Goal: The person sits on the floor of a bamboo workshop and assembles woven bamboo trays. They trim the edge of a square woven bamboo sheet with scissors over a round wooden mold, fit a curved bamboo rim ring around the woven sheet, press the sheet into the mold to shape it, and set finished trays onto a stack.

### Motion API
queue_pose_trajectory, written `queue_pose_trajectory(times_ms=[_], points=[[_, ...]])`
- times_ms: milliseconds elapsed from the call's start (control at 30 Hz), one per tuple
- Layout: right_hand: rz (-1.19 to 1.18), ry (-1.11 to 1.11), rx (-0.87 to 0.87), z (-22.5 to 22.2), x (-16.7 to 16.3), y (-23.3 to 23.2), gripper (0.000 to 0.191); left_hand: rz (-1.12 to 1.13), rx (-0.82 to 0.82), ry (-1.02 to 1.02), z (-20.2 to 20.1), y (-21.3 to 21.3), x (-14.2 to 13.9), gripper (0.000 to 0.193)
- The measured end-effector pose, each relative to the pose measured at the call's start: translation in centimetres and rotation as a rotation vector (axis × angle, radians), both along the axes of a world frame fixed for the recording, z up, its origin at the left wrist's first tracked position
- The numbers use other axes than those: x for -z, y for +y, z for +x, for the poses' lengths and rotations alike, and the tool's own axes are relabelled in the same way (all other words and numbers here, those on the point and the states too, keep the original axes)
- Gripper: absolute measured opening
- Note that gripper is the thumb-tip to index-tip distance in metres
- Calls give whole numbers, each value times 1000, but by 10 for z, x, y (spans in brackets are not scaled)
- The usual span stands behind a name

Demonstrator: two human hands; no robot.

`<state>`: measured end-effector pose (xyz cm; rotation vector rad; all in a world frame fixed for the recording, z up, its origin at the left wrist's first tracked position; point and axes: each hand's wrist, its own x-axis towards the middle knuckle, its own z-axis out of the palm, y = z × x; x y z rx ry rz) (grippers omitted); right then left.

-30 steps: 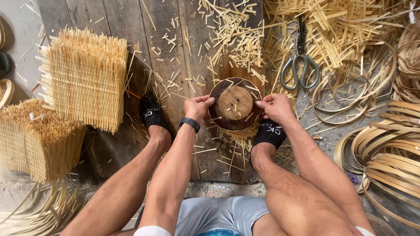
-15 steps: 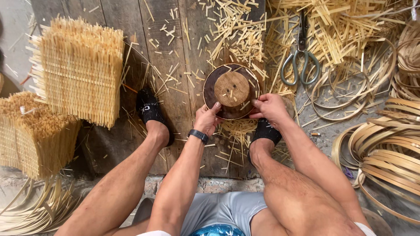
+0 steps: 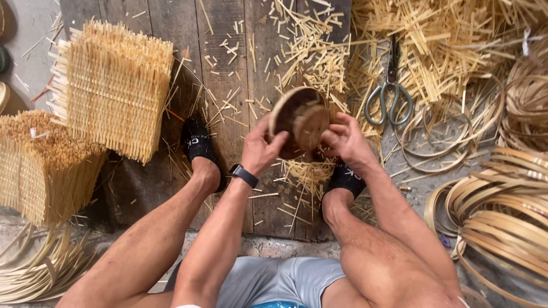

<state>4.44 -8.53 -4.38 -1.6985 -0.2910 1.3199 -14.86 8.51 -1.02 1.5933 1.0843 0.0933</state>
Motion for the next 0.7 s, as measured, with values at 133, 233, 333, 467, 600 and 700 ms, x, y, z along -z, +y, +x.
queue_pose_trajectory(times_ms=[133, 233, 333, 467, 600, 700], points=[[113, 71, 143, -18, -15, 28, 104, 290, 23, -391, 42, -18, -29, 52], [113, 164, 232, -24, -18, 43, 87, 283, -60, -209, 59, -21, -29, 66], [262, 212, 89, -13, -21, 39, 66, 111, 4, -58, 57, 0, -9, 72], [438, 538, 84, 6, -30, 10, 60, -98, -392, -109, 32, 54, 31, 76], [557, 626, 257, 15, -36, -20, 65, -139, -452, 32, -31, 96, 43, 61], [546, 543, 351, 23, -32, -40, 67, -434, -54, 586, -66, 107, 40, 37]])
